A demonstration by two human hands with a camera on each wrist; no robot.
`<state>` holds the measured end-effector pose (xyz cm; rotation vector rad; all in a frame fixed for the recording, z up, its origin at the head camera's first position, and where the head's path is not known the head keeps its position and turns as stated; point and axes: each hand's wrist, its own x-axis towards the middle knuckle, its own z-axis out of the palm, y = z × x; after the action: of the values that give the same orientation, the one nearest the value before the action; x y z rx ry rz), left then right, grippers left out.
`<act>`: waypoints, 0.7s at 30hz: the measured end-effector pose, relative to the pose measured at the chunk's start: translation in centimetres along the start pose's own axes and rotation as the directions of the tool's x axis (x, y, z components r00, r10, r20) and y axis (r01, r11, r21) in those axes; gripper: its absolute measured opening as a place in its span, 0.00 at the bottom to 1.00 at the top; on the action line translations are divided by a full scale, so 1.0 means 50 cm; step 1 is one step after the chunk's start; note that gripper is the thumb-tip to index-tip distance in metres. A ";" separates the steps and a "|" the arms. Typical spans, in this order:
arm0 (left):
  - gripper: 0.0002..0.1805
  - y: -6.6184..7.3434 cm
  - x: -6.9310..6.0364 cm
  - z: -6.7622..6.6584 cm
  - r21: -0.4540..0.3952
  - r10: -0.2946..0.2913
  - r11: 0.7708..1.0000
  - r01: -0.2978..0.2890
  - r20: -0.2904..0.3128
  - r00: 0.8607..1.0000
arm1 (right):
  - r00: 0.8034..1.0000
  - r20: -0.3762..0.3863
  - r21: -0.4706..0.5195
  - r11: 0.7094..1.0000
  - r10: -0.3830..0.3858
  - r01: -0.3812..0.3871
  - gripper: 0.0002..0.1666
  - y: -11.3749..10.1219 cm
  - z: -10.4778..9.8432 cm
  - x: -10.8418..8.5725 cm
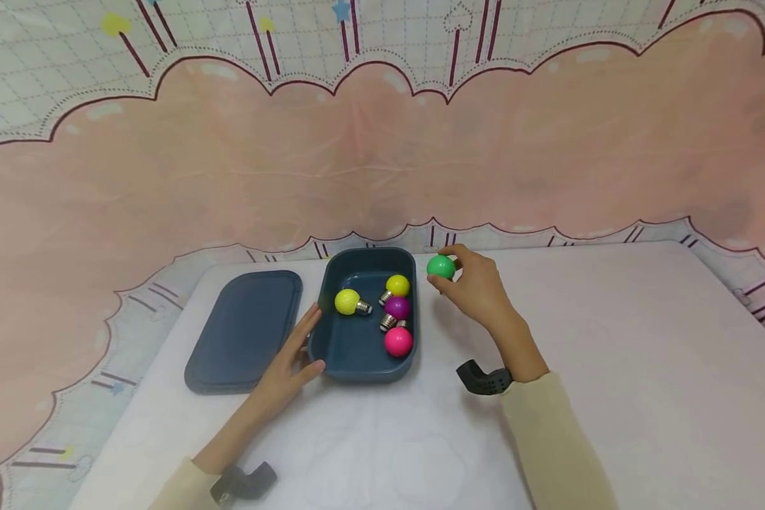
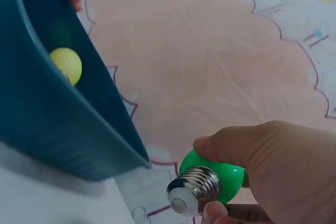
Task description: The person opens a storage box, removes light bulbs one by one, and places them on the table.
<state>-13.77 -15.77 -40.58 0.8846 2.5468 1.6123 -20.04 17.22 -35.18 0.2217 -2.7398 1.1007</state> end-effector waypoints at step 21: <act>0.41 -0.071 -0.002 0.005 0.035 0.005 0.999 -0.005 -0.002 1.000 | 0.995 -0.022 -0.016 0.995 0.095 -0.095 0.31 0.093 -0.010 0.007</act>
<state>-15.24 -16.72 -43.69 0.8930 2.5835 1.5754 -21.28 20.86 -37.86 0.0775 -2.7652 1.0962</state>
